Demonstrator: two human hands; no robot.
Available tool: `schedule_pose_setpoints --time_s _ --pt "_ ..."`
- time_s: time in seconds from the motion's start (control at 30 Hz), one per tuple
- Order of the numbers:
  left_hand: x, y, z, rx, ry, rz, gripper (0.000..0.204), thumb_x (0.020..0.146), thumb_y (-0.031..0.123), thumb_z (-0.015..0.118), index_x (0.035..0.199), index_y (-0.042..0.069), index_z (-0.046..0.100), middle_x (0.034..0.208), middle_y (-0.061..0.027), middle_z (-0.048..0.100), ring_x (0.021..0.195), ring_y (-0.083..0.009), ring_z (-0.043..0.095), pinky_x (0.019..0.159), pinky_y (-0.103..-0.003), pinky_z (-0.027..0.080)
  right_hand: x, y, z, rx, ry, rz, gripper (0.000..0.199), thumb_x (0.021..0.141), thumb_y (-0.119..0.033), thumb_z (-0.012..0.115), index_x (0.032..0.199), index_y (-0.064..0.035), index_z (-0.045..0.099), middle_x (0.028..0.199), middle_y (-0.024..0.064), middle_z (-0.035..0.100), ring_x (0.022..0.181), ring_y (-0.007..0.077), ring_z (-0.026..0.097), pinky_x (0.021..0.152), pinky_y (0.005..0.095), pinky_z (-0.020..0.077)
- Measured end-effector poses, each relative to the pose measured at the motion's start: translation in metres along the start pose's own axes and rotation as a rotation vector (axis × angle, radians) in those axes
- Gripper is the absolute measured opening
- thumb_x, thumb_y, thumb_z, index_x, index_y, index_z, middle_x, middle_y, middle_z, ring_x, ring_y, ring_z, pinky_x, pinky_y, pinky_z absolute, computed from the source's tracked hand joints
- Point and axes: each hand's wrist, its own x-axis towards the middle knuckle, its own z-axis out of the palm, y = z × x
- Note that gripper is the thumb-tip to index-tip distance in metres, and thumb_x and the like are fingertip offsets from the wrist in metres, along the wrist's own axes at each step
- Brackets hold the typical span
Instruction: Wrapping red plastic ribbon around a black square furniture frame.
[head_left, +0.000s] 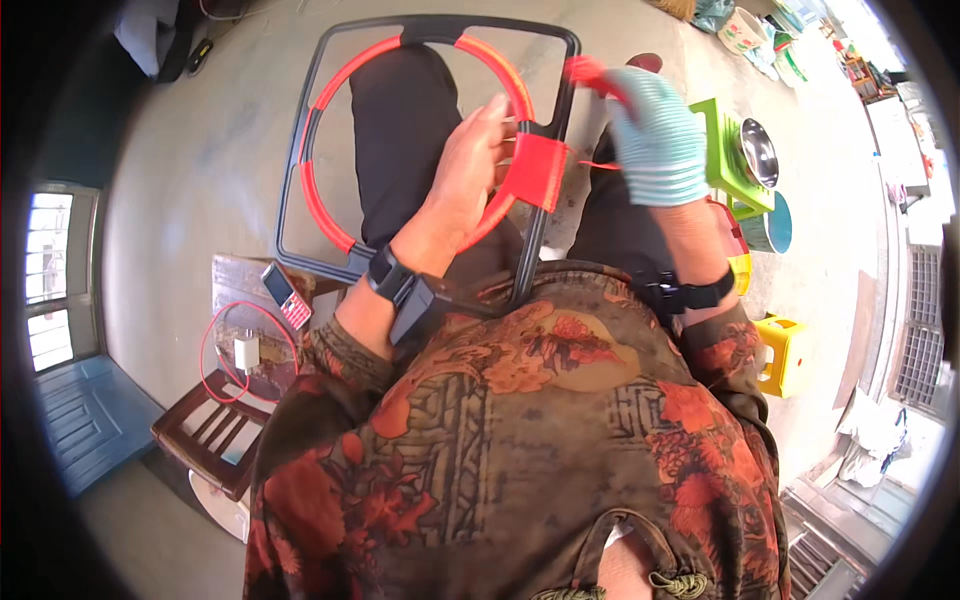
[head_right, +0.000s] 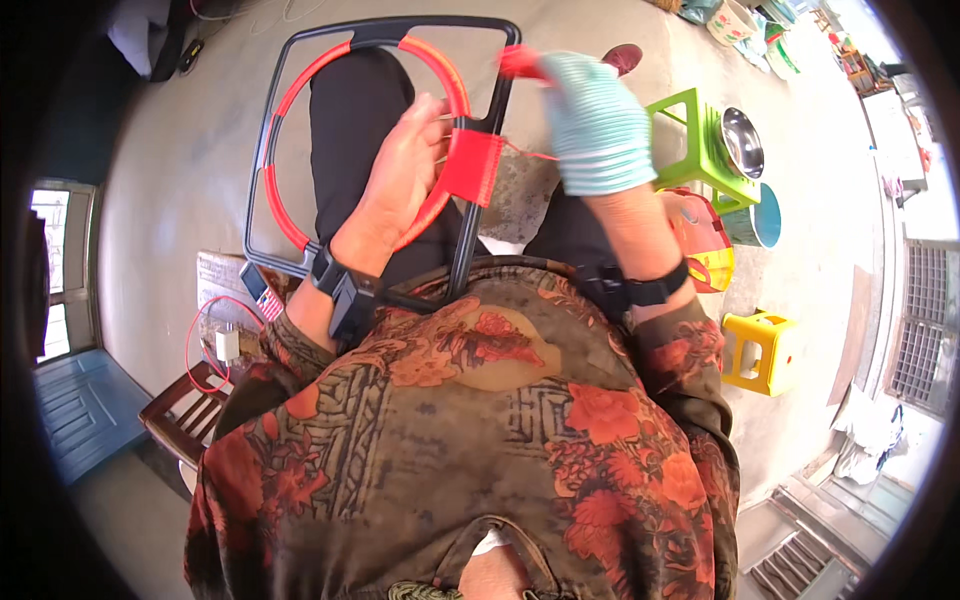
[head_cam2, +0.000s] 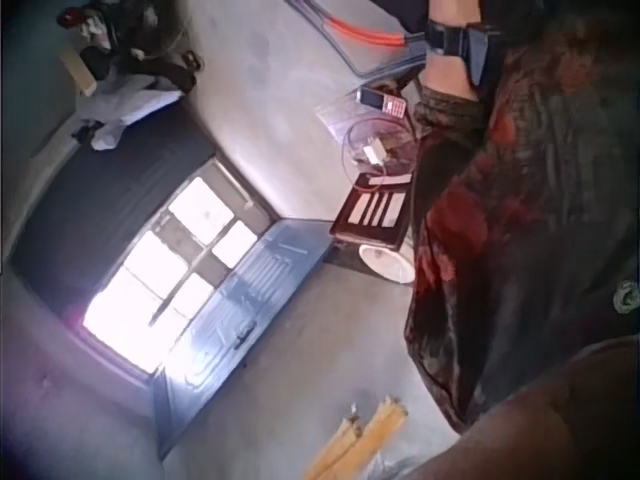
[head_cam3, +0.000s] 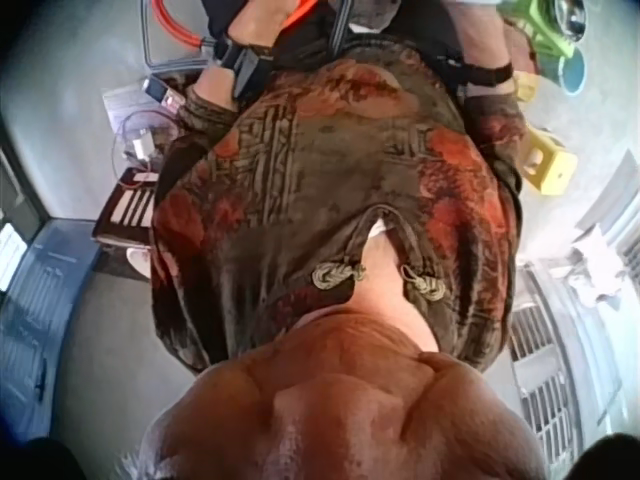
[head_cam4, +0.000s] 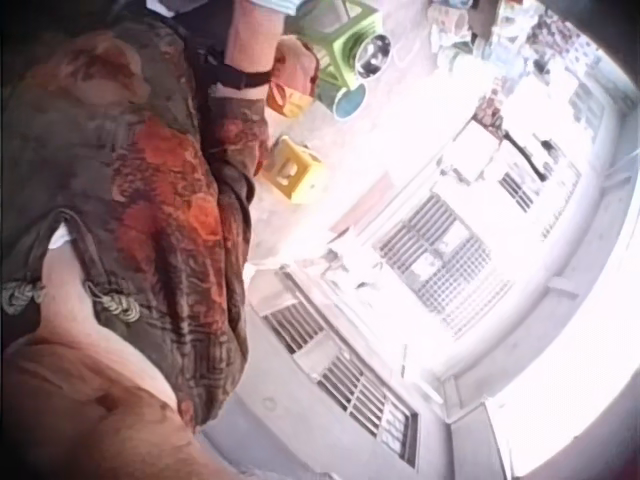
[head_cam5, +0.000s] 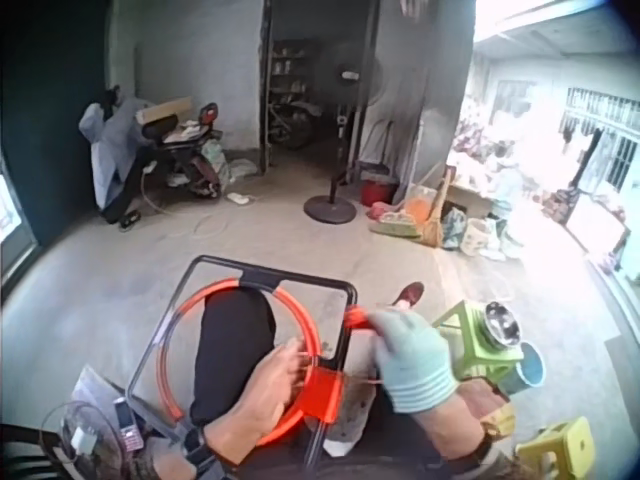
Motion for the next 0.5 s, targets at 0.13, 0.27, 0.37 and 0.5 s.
schedule_pose_setpoints --time_s 0.13,0.27,0.37,0.5 --pt "-0.012 0.005 0.007 -0.01 0.039 0.154 0.021 0.097 0.02 0.05 0.109 0.005 0.057 0.1 -0.005 0.063 0.084 -0.0117 0.061 0.075 -0.027 0.051 0.021 -0.05 0.0 -0.087 -0.104 -0.507 0.029 0.071 -0.013 0.06 0.1 -0.0093 0.06 0.111 0.0102 0.058 0.104 0.0294 0.057 0.09 0.0425 0.0463" --pt "-0.012 0.0 -0.002 0.168 0.149 0.195 0.017 0.095 0.009 0.051 0.108 0.002 0.058 0.098 -0.0047 0.063 0.085 -0.0107 0.06 0.076 -0.027 0.051 0.006 -0.045 0.002 0.309 0.057 0.0 0.016 0.077 -0.016 0.067 0.091 -0.0082 0.064 0.088 0.0062 0.066 0.08 0.0236 0.065 0.092 0.0418 0.0431" --pt "-0.009 -0.007 -0.015 0.141 0.149 0.218 0.015 0.092 0.003 0.051 0.105 0.002 0.059 0.097 -0.0038 0.063 0.084 -0.0112 0.061 0.077 -0.027 0.051 -0.009 -0.013 -0.003 0.876 -0.188 0.743 0.017 0.087 -0.018 0.062 0.083 -0.0025 0.066 0.073 0.0065 0.067 0.066 0.0143 0.065 0.065 0.0294 0.0517" --pt "-0.006 -0.01 -0.012 0.274 0.213 0.196 0.019 0.088 -0.001 0.05 0.103 0.001 0.06 0.097 -0.0053 0.064 0.083 -0.0125 0.062 0.078 -0.026 0.051 -0.026 -0.008 0.008 1.121 -0.493 0.909 0.023 0.09 -0.015 0.056 0.103 0.0022 0.063 0.088 0.0092 0.067 0.078 0.0166 0.066 0.069 0.0277 0.0534"
